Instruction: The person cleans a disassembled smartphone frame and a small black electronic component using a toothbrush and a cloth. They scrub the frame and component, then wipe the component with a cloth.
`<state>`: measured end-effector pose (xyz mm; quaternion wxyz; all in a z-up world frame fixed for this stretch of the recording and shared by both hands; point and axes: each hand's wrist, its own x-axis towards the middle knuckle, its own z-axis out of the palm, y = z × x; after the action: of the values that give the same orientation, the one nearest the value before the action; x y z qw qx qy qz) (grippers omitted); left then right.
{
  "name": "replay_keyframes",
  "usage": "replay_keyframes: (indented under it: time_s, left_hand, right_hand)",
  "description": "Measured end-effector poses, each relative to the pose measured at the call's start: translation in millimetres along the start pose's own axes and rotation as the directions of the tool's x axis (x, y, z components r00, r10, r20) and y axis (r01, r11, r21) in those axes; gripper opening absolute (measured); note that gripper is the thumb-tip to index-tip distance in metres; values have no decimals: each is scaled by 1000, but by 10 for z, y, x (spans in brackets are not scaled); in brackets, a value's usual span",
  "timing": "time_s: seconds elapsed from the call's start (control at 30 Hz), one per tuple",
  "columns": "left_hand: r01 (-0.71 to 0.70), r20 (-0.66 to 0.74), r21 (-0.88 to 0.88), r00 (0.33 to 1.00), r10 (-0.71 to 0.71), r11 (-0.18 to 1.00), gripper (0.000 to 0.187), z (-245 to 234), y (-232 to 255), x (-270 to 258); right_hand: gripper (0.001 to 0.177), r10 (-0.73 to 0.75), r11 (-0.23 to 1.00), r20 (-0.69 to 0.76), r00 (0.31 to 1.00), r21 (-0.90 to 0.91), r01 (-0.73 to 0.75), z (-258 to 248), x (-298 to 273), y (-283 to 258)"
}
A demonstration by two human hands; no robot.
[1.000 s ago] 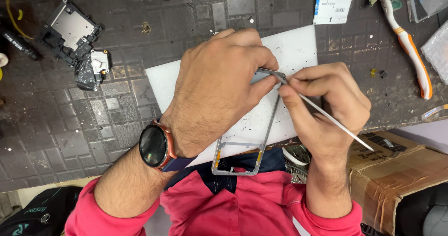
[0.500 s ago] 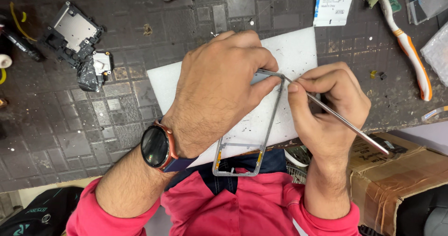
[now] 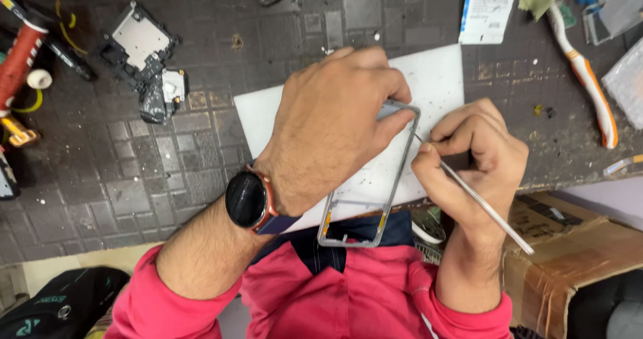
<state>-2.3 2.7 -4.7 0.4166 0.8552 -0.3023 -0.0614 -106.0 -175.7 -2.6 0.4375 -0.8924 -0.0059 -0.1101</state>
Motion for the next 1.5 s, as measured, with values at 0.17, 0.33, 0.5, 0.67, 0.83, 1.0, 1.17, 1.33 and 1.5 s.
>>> replay_keyframes:
  time_s: [0.17,0.33,0.5,0.67,0.83,1.0,1.17,1.33,1.5]
  left_hand:
    - [-5,-17,7,1000,5,1000,17,-15,8,17]
    - [22,-27,-14,999,-22,1000,19,-67,45,10]
    - [78,-34,-96,996,-81,992,23,-144,65,33]
    - [143,10,-179,990,-143,973,25,-161,77,55]
    - [118,-29,-87,992,-121,989,23,-184,89,65]
    - [138,-16,-85,990,-139,987,22,-180,126,76]
    - [242,14,-238,969,-246,941,28,-255,106,114]
    - [223,-16,-342,970,-243,913,24,-301,102,97]
    - [173,75,-672,983,-167,720,15,-286,20,66]
  right_hand:
    - [30,-69,994,-24,997,-84,67,25,16,9]
    - [26,-92,993,-106,990,-81,83,35,-146,-26]
    - [22,45,989,-255,966,148,-7,64,-390,-44]
    - [17,247,947,-322,914,278,-159,54,-621,18]
    - [15,149,988,-367,918,102,-119,-11,-643,78]
    - [28,204,922,-401,893,385,-37,-14,-566,92]
    - [38,333,884,-502,798,461,-79,-326,-367,165]
    - [45,489,815,-378,786,-122,-566,-952,-90,257]
    - [37,364,605,-266,892,-661,-444,-1096,151,366]
